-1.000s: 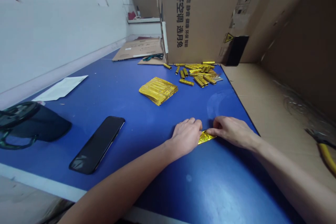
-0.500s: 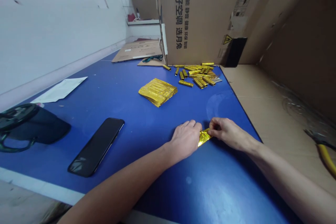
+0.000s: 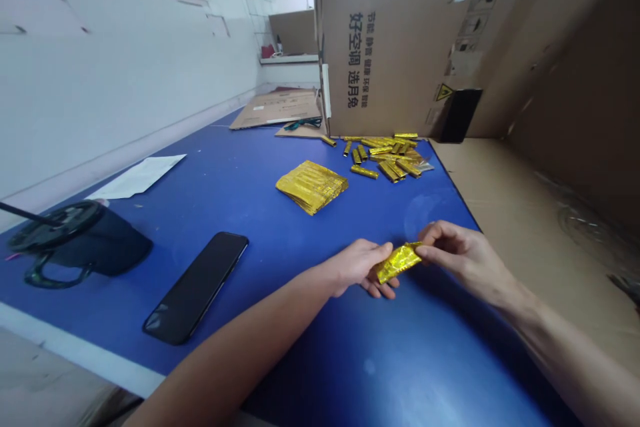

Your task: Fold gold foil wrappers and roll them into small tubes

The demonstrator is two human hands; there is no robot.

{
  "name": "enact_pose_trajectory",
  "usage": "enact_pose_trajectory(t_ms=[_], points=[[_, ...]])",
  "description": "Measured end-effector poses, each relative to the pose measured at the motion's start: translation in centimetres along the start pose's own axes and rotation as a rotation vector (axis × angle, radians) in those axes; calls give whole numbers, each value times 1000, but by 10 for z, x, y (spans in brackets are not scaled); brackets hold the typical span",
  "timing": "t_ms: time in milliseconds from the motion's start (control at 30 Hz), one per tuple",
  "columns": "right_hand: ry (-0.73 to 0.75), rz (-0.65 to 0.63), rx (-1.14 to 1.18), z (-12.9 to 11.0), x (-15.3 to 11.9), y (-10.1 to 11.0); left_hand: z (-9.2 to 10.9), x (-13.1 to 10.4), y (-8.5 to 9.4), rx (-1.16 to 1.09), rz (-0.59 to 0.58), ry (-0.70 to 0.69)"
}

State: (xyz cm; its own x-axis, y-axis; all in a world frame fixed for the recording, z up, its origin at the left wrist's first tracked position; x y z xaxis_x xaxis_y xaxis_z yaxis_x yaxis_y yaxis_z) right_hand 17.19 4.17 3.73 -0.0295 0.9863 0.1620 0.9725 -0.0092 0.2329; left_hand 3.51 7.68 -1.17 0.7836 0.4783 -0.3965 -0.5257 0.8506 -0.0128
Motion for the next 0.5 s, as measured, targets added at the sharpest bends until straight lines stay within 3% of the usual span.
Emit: enact_pose_trajectory(t_ms=[67,133,233,500], points=[[50,7,-8,-8,-2,0,-1,-2,-4,-137,-161,59],[97,6,-34,-16,-5,0,2,-5,-4,-225,-227,76],[162,-15,-107,-29,-9,-2,11,-10,1,-244,-207,0],[204,-126,-184,-44,-12,-5,26,-23,-6,-182,-310,-143]])
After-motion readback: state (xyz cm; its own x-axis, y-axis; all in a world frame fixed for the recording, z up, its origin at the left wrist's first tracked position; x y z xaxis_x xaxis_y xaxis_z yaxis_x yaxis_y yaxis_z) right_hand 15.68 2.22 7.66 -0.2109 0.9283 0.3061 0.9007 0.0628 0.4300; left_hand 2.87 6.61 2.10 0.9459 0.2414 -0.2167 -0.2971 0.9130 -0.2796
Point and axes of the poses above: each hand's wrist, its own x-axis towards the middle knuckle, its own y-axis out of the back of the hand, z = x × y, the point moved 5 cm from there along x, towards the middle knuckle, and after that the axes turned 9 degrees about x, right-handed, at the moved point
